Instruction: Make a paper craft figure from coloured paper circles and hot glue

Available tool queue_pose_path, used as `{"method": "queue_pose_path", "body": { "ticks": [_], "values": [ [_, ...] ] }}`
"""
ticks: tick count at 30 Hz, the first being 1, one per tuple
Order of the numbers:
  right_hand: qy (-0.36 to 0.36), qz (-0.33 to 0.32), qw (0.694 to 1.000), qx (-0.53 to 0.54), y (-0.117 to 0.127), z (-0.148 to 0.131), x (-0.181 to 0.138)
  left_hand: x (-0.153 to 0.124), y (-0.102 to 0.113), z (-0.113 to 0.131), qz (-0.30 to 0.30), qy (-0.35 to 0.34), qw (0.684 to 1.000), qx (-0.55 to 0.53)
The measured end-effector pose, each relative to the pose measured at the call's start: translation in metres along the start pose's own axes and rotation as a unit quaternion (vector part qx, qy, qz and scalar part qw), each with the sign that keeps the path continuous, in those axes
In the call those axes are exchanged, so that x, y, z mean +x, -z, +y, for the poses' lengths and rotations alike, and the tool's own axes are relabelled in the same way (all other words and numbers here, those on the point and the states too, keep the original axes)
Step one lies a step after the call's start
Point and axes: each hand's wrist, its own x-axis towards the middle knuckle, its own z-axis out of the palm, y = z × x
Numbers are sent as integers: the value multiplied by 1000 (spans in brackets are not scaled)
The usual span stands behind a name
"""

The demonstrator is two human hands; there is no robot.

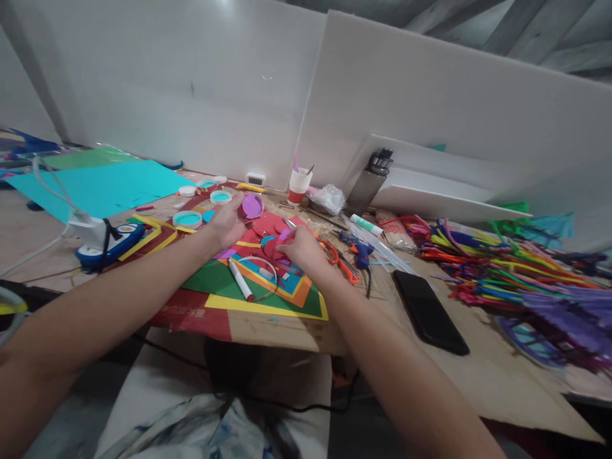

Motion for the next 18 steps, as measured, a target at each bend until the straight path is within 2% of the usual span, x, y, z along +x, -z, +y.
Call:
{"method": "queue_pose_path", "body": {
  "ticks": [4,8,13,18],
  "values": [
    [-27,-28,987,156,11,-3,-2,1,2,-4,-14,5,1000,22],
    [13,-35,958,285,21,-8,-8,1,3,-7,-22,11,999,34],
    [54,-12,936,346,25,-22,-13,-5,-3,-9,-68,33,997,31],
    [79,8,915,396,21,-30,-12,-18,-12,-10,-91,70,993,28]
  ]
}}
